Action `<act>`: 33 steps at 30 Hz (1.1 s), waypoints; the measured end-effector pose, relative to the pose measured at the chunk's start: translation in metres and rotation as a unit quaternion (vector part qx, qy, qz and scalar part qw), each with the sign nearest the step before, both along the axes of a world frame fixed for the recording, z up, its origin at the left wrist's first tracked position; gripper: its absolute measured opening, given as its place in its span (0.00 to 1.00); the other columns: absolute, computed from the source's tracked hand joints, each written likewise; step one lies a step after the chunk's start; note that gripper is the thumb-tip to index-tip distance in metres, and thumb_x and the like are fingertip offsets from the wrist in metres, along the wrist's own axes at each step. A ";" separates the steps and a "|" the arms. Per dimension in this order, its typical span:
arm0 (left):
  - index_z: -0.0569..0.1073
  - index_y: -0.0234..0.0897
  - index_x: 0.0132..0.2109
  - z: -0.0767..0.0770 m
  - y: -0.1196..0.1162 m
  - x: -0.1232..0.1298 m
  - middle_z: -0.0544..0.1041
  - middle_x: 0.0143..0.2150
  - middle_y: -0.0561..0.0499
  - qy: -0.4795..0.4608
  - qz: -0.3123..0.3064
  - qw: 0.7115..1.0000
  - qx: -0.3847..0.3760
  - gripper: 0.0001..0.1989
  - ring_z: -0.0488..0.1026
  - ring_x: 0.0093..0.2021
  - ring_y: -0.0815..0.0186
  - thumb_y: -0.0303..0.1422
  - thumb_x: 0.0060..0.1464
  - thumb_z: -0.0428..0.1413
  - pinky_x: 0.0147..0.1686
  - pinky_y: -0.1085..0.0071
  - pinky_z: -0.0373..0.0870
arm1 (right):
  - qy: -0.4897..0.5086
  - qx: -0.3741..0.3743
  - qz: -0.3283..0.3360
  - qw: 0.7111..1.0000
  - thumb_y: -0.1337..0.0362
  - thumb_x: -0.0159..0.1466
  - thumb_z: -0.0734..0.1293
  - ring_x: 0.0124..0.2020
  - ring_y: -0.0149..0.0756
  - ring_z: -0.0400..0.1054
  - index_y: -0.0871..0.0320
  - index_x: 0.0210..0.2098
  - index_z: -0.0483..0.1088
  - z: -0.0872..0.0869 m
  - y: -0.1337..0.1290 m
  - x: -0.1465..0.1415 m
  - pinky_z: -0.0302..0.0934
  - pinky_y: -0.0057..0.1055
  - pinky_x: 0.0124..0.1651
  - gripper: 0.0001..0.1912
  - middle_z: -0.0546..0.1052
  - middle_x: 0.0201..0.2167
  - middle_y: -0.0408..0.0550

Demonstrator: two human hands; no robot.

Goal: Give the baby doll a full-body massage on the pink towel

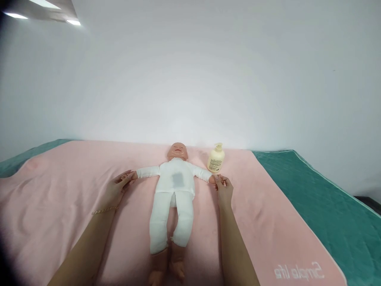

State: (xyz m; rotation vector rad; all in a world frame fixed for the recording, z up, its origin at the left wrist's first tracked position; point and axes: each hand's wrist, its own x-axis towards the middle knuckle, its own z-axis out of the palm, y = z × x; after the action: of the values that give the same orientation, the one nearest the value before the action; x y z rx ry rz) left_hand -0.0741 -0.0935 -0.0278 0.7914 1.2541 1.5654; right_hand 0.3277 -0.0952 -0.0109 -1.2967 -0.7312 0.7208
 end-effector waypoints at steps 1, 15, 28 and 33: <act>0.76 0.34 0.50 0.001 -0.001 0.001 0.79 0.46 0.43 0.005 0.004 1.000 -0.003 0.21 0.78 0.42 0.63 0.36 0.48 0.66 0.42 0.73 0.76 | -0.006 -0.005 -0.004 1.000 0.52 0.49 0.74 0.21 0.27 0.60 0.61 0.34 0.72 0.000 0.000 0.000 0.57 0.27 0.24 0.21 0.71 0.25 0.43; 0.74 0.35 0.53 -0.001 -0.001 -0.002 0.77 0.52 0.42 -0.057 -0.035 0.998 0.011 0.17 0.76 0.48 0.64 0.35 0.58 0.57 0.46 0.73 0.75 | 0.009 0.044 -0.013 0.999 0.48 0.53 0.71 0.28 0.28 0.63 0.61 0.42 0.72 -0.012 0.007 0.005 0.60 0.27 0.31 0.25 0.74 0.39 0.49; 0.75 0.39 0.52 0.000 -0.003 -0.001 0.78 0.51 0.44 0.052 -0.026 0.998 -0.006 0.23 0.77 0.47 0.61 0.38 0.49 0.65 0.43 0.72 0.75 | -0.019 0.001 -0.008 1.000 0.50 0.48 0.75 0.20 0.26 0.60 0.60 0.32 0.69 -0.004 0.002 0.000 0.56 0.26 0.23 0.22 0.69 0.25 0.40; 0.76 0.36 0.51 0.005 -0.003 0.004 0.78 0.51 0.43 0.030 -0.002 0.999 -0.013 0.18 0.77 0.48 0.61 0.36 0.53 0.62 0.49 0.68 0.74 | -0.047 0.000 -0.009 0.999 0.43 0.55 0.69 0.17 0.26 0.57 0.58 0.26 0.64 -0.008 0.003 0.002 0.50 0.25 0.19 0.23 0.63 0.17 0.37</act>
State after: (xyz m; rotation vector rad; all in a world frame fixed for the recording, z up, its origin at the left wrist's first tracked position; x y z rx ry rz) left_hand -0.0701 -0.0969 -0.0227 0.8297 1.3131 1.5303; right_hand 0.3293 -0.0918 -0.0186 -1.3422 -0.7942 0.6473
